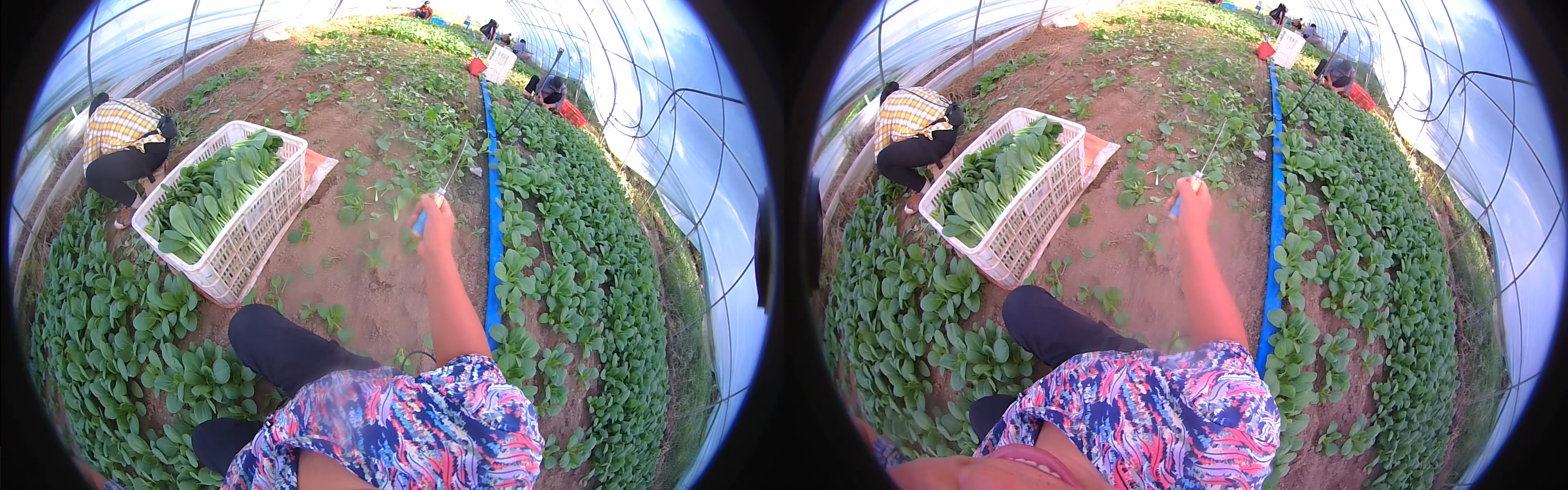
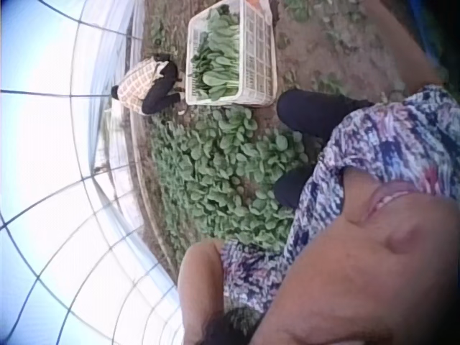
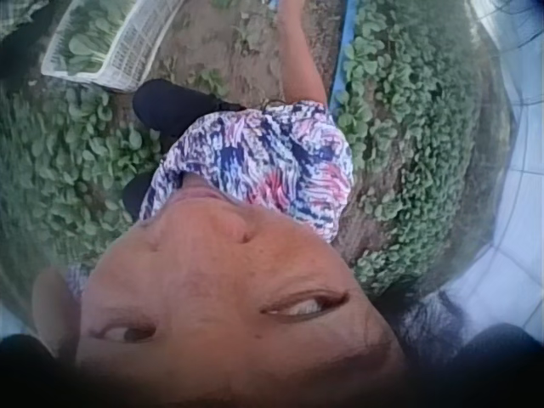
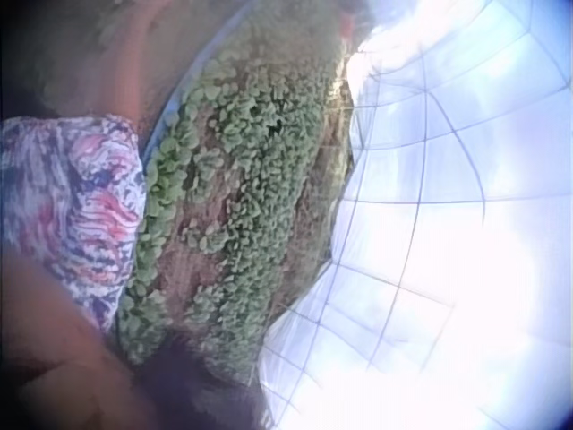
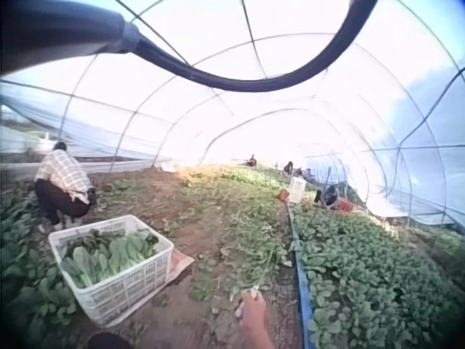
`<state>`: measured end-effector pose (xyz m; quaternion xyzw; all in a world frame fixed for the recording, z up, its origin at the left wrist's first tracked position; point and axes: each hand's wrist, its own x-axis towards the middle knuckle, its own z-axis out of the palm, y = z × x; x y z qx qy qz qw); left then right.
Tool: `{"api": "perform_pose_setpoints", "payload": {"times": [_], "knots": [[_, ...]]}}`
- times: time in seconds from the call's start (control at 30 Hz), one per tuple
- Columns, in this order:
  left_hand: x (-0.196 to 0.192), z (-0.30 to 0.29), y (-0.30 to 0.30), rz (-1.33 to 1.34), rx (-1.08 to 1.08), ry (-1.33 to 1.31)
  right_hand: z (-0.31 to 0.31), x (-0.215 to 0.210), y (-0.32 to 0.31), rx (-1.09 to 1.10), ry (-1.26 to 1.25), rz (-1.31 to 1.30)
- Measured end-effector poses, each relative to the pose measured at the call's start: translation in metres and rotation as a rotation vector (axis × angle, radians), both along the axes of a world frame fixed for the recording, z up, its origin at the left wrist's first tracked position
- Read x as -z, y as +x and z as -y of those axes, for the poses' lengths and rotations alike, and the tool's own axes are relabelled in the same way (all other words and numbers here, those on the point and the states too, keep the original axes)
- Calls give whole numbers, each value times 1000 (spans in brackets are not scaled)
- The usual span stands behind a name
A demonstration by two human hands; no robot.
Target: The person harvests leafy green vegetables in a greenhouse using a knife to cut the stems near the base. They gather the cut vegetables into bunches and place them into a white plastic crate.
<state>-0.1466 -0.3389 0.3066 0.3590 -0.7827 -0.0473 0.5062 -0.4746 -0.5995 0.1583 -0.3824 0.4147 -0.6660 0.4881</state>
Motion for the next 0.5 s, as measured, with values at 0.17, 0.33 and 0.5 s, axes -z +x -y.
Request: {"api": "perform_pose_setpoints", "payload": {"times": [0.17, 0.33, 0.5], "knots": [[-2, -9, -9, -8, 9, -11, -4, -13, 8, -76, 5, -75], [0, -21, -8, -4, -30, -15, 0, 4, 39, -168, -1, -93], [-2, -39, -17, -47, -33, -87, -17, 16, 64, -293, 89, -160]]}}
